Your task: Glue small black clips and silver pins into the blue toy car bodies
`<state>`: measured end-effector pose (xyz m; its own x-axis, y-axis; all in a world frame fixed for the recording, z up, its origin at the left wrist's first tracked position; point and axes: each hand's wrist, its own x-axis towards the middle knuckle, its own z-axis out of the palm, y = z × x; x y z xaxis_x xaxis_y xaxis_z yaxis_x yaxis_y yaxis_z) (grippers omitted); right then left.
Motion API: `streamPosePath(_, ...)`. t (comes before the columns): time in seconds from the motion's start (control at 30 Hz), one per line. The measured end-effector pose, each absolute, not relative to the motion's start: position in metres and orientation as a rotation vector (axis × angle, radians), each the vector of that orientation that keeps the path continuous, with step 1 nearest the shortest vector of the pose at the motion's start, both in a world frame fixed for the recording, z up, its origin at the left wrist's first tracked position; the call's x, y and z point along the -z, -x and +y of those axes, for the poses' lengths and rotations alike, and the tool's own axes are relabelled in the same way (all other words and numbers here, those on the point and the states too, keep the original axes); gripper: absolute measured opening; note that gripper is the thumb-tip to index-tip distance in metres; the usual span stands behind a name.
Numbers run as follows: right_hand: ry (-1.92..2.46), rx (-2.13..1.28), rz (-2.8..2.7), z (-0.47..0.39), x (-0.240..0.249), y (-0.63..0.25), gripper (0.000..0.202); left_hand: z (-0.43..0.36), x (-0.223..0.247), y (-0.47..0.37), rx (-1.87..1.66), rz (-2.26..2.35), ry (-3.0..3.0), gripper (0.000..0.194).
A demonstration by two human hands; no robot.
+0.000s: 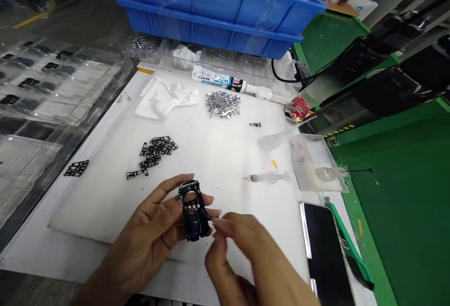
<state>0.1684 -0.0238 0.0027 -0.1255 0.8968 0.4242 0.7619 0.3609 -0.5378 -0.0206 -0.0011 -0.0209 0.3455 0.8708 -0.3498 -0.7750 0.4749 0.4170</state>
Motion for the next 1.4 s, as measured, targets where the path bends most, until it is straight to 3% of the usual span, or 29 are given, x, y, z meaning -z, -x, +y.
streamPosePath(0.47,1.346,0.01,-2.152,-0.032,0.01,-0.147,0.035,-0.003,0.016,0.019,-1.06,0.677,-0.192,0.027)
streamPosePath(0.93,1.32,-0.183,-2.245,-0.026,0.004,-0.146,0.037,-0.003,0.019,0.018,-1.081,0.684,-0.201,0.026)
streamPosePath(1.4,1.281,-0.168,-2.276,-0.029,0.012,-0.147,0.039,-0.003,0.017,0.02,-1.096,0.618,-0.21,0.025)
